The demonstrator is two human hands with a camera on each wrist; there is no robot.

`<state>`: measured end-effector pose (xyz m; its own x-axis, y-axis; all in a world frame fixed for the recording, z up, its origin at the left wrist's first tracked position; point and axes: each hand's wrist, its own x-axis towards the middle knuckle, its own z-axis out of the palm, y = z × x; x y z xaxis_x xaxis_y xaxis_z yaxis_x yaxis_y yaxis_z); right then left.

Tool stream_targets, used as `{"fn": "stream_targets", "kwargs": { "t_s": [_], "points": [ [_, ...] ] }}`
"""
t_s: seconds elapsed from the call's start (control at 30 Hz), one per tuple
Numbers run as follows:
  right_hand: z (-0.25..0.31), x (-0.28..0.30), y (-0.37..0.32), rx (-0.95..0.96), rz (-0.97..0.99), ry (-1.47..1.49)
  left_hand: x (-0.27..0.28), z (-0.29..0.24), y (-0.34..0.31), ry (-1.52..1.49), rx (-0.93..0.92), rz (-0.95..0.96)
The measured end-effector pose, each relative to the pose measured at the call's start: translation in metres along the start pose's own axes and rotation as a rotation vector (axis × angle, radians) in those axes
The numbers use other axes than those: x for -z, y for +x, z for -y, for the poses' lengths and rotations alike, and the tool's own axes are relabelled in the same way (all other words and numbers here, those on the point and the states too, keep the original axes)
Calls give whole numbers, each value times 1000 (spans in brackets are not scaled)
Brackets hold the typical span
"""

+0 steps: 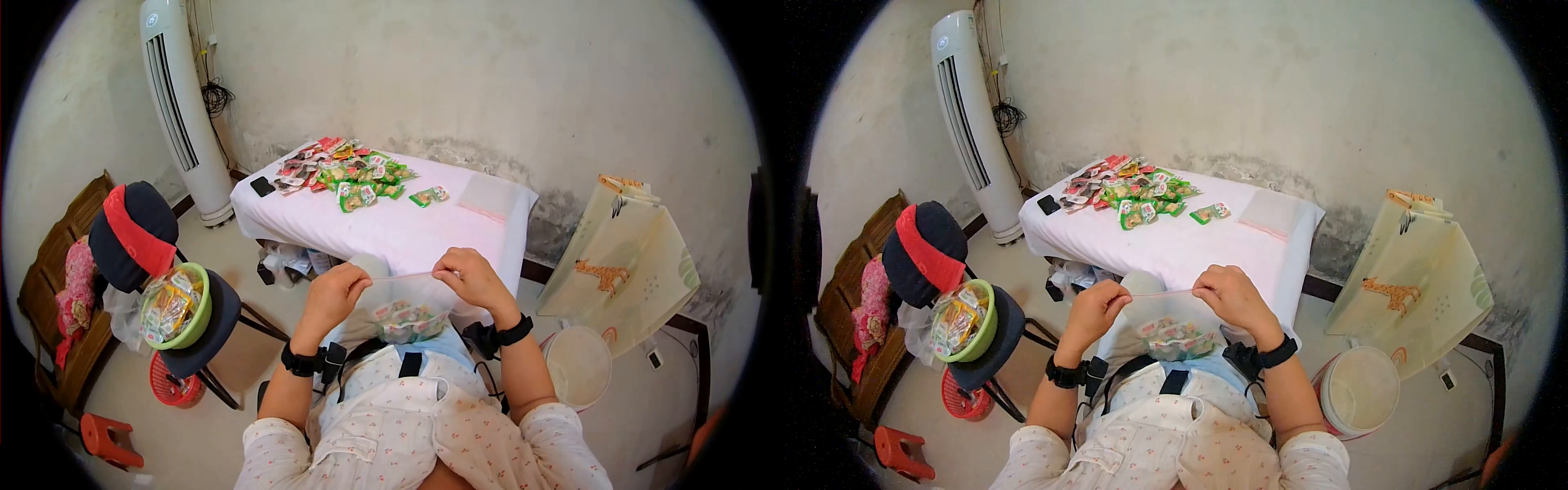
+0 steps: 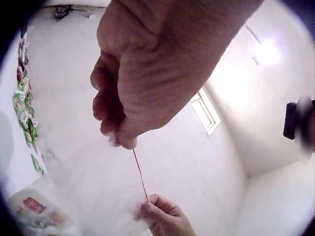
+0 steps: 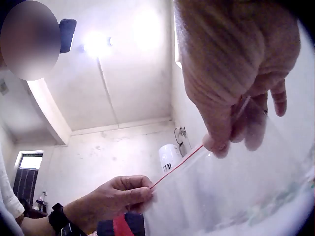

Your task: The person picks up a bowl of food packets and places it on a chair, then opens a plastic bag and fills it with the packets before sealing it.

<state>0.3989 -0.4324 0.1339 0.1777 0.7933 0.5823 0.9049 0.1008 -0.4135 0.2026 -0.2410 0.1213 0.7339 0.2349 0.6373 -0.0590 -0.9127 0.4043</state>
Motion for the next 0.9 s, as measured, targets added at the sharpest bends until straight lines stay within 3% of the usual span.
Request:
{"fn": "stream_targets", "kwargs": {
  "t_s": [0.07,0.27,0.4,0.57,0.9],
  "points": [
    [3,0,1,-25,31,10,-2,-2,-1,-32,31,-33],
    [34,-41,25,243,-80,-307,-8,-4,-3,-50,6,-80],
    [38,-57,39,175,40,-169,-10,-4,-7,-50,11,-116],
    [33,-55,38,102,21,16,-22,4,-17,-393,167,-179],
    [32,-53,36,106,38,1,-48,13,-21,-539,270,-246]
  ]
}}
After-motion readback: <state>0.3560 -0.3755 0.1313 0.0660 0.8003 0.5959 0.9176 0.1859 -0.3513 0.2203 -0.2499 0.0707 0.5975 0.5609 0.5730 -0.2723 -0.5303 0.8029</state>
